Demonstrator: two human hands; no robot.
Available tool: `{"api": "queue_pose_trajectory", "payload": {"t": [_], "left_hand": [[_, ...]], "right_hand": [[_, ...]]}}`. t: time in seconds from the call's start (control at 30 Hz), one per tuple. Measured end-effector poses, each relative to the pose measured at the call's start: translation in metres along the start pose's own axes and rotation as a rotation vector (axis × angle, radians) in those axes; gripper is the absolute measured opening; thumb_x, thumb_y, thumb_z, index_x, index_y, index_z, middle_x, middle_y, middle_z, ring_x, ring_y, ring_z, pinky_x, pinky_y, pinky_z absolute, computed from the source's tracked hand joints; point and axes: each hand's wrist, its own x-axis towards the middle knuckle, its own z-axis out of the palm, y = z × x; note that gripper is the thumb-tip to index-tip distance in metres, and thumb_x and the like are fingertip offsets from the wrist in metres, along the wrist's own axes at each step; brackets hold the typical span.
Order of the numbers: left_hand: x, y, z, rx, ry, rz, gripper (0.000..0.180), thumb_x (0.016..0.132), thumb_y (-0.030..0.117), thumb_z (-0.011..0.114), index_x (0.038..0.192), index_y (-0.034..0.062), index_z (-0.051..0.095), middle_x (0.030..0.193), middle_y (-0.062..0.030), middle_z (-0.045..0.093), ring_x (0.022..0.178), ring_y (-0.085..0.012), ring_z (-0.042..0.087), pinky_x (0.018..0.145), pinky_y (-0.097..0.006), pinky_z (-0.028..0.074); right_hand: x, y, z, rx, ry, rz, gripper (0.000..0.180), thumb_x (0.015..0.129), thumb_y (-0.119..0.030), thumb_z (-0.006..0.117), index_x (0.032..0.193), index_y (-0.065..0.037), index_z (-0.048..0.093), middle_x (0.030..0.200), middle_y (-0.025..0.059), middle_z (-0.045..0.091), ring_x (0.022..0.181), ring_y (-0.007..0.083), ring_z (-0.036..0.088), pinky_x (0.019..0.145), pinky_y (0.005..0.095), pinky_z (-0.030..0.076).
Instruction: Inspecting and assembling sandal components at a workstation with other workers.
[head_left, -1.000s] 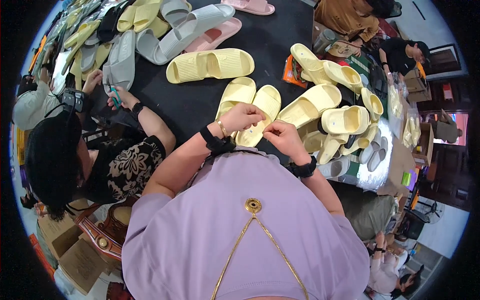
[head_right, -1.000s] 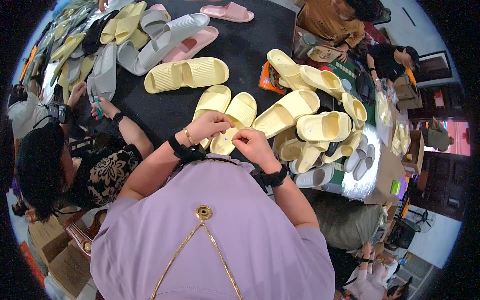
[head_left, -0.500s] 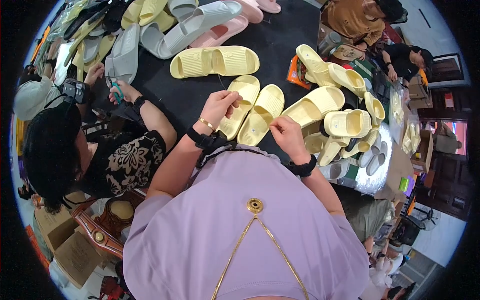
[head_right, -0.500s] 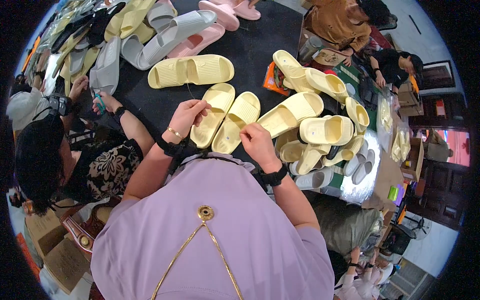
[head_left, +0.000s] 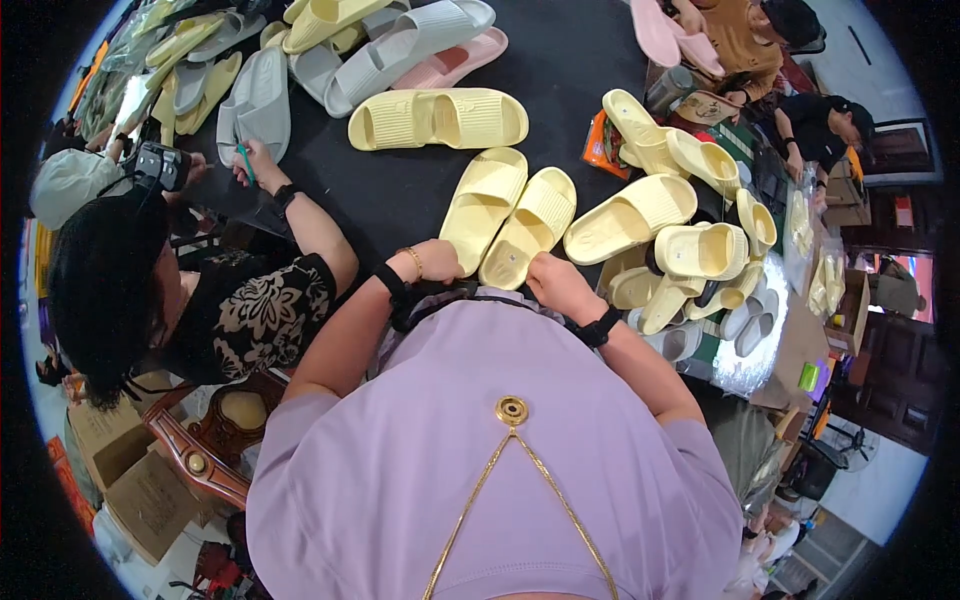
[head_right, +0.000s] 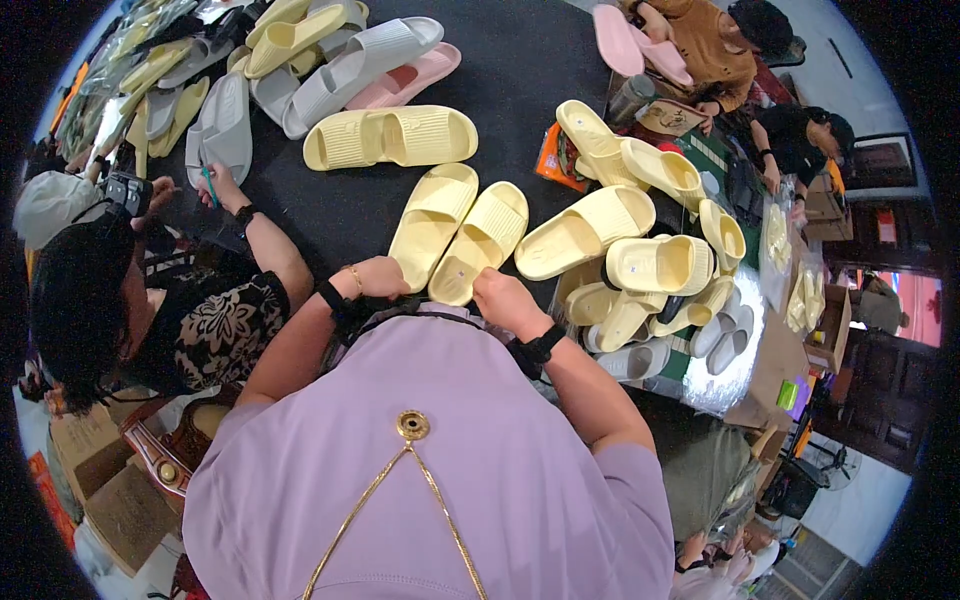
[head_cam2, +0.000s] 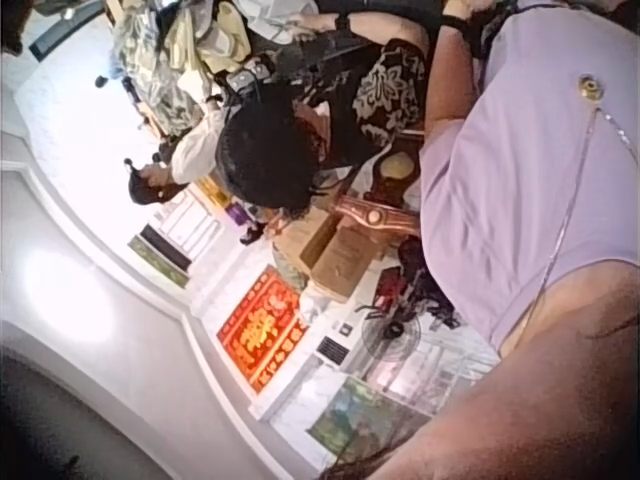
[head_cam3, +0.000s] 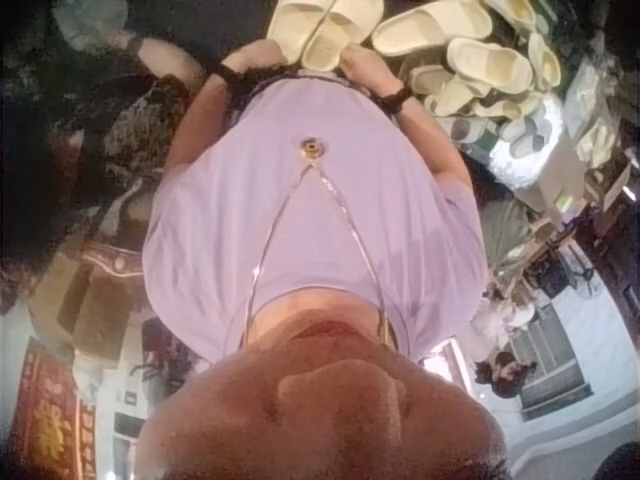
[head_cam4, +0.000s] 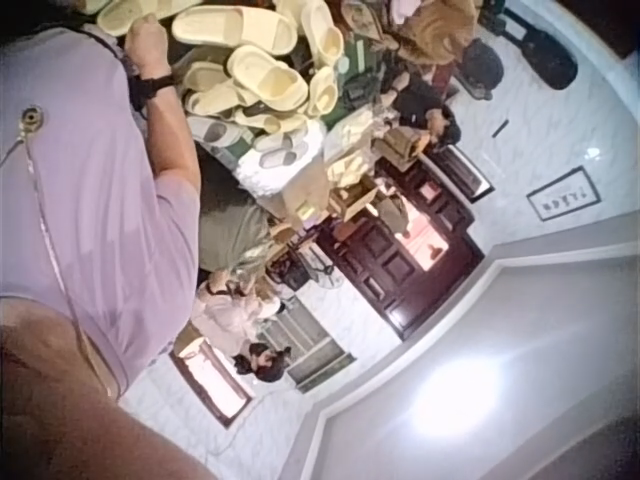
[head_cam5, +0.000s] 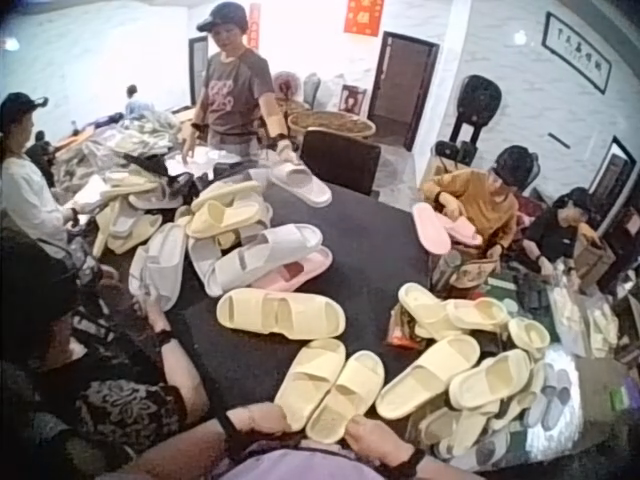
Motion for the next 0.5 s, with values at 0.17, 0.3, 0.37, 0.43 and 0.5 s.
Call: {"api": "queue_pose_trajectory", "payload": {"t": [0.17, 0.3, 0.37, 0.43, 0.5], "left_hand": [[0.015, -0.003, 0.013, 0.338, -0.153, 0.062, 0.031, 0.073, 0.026, 0.051, 0.078, 0.0010, 0.070, 0.080, -0.0202, 0.067, 0.075, -0.0363, 0.063, 0.071, -0.042, 0.048], [0.014, 0.006, 0.008, 0.411, -0.232, 0.105, 0.034, 0.072, 0.026, 0.050, 0.084, 0.0007, 0.070, 0.087, -0.0224, 0.066, 0.079, -0.0374, 0.063, 0.073, -0.044, 0.048], [0.023, -0.003, 0.014, 0.436, -0.181, 0.112, 0.033, 0.071, 0.026, 0.051, 0.080, 0.0010, 0.070, 0.085, -0.0225, 0.066, 0.078, -0.0372, 0.063, 0.074, -0.043, 0.048], [0.037, -0.012, 0.013, 0.467, -0.187, 0.175, 0.032, 0.074, 0.028, 0.051, 0.076, 0.0021, 0.070, 0.081, -0.0207, 0.066, 0.073, -0.0363, 0.063, 0.071, -0.042, 0.049], [0.048, -0.019, 0.009, 0.499, -0.193, 0.237, 0.033, 0.076, 0.030, 0.052, 0.073, 0.0032, 0.071, 0.077, -0.0189, 0.067, 0.068, -0.0354, 0.063, 0.068, -0.042, 0.050]], "right_hand": [[0.004, 0.000, 0.003, -0.025, -0.018, -0.045, 0.011, 0.077, -0.009, 0.056, 0.070, -0.001, 0.056, 0.074, 0.0155, 0.056, 0.066, 0.0346, 0.059, 0.061, 0.0422, 0.050], [0.005, 0.003, 0.007, -0.060, -0.040, -0.027, 0.011, 0.077, -0.009, 0.055, 0.070, 0.000, 0.056, 0.074, 0.0162, 0.056, 0.066, 0.0344, 0.060, 0.062, 0.0422, 0.051], [0.005, 0.003, 0.008, -0.069, -0.033, -0.027, 0.011, 0.077, -0.009, 0.055, 0.070, 0.000, 0.056, 0.074, 0.0164, 0.057, 0.066, 0.0346, 0.060, 0.061, 0.0421, 0.051], [0.006, 0.004, 0.009, -0.077, -0.025, -0.025, 0.011, 0.077, -0.009, 0.055, 0.069, 0.000, 0.056, 0.074, 0.0165, 0.057, 0.066, 0.0348, 0.060, 0.061, 0.0421, 0.051], [0.008, 0.007, 0.009, -0.158, 0.019, 0.070, 0.009, 0.077, -0.007, 0.055, 0.071, 0.000, 0.056, 0.075, 0.0167, 0.057, 0.066, 0.0348, 0.060, 0.062, 0.0420, 0.051]]}}
